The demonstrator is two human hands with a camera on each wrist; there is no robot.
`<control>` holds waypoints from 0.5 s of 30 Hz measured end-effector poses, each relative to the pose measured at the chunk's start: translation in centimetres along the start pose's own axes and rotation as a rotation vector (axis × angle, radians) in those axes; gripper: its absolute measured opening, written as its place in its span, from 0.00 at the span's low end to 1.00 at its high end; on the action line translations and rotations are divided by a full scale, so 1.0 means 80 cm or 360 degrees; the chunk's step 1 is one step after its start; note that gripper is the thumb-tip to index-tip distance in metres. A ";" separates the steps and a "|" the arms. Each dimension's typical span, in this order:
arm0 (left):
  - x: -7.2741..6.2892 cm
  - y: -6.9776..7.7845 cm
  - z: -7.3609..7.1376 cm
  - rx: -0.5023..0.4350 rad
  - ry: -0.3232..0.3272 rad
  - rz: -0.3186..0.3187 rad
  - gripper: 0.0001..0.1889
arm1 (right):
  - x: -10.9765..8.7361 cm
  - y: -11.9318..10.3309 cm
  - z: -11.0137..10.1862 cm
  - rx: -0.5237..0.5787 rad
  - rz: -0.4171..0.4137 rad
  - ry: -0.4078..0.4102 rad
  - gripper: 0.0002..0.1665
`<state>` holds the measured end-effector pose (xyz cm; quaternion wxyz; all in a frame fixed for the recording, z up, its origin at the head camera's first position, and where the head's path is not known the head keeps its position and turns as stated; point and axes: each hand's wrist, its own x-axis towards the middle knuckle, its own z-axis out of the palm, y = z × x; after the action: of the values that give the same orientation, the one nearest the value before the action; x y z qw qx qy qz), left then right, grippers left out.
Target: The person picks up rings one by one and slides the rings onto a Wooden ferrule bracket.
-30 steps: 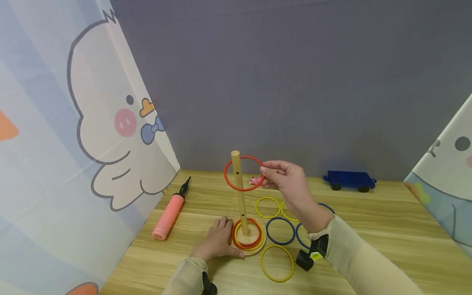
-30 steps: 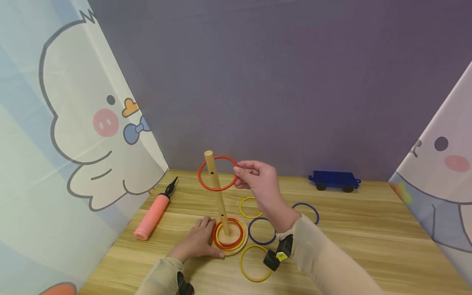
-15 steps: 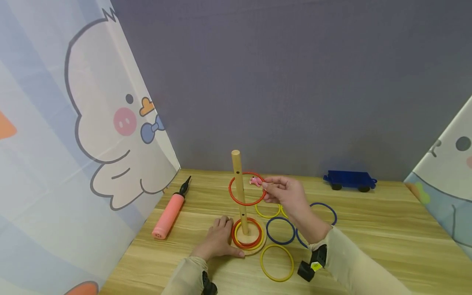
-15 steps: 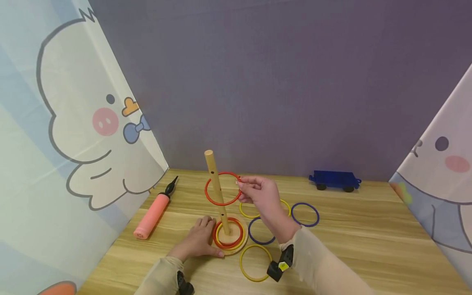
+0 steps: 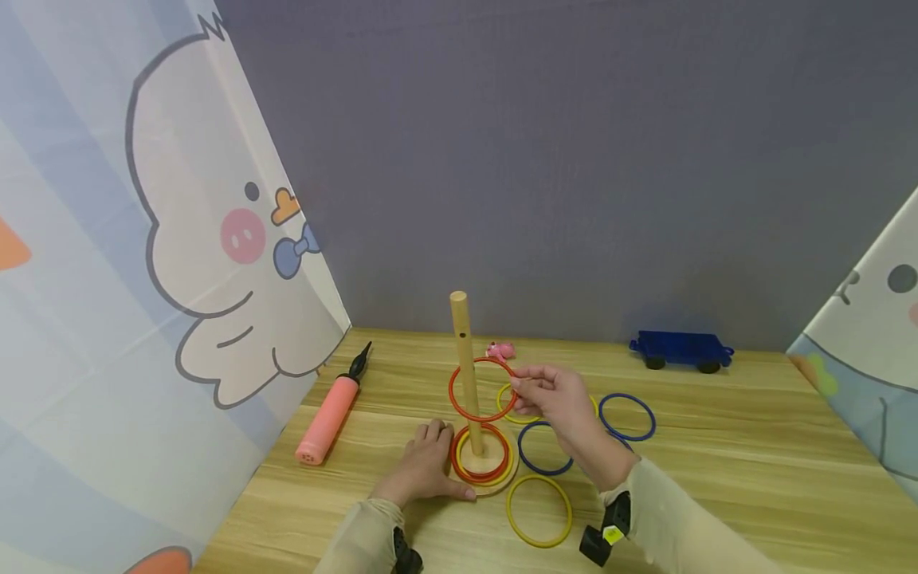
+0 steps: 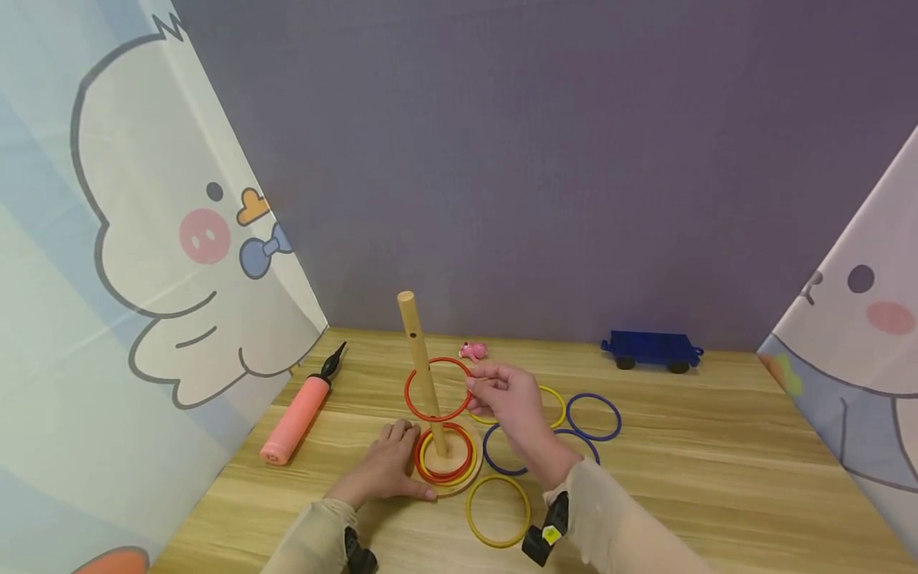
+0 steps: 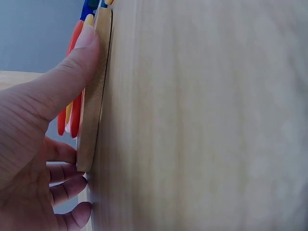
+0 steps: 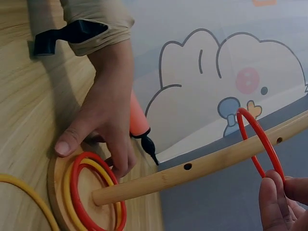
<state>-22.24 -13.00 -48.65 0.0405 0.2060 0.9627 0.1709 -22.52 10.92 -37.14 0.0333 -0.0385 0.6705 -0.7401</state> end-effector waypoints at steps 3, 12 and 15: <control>0.000 0.000 0.000 0.0010 0.0009 -0.0002 0.62 | -0.001 0.006 0.000 -0.0022 0.0019 0.0011 0.13; 0.000 0.001 -0.002 0.0016 0.0025 0.0001 0.61 | -0.004 0.028 0.000 -0.0043 0.0088 0.0049 0.12; 0.000 0.001 -0.002 0.0012 0.0022 -0.0001 0.61 | -0.004 0.037 -0.001 -0.0043 0.0106 0.0040 0.12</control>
<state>-22.18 -12.97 -48.48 0.0332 0.2047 0.9636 0.1687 -22.24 10.71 -40.13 0.0489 -0.0073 0.6817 -0.7300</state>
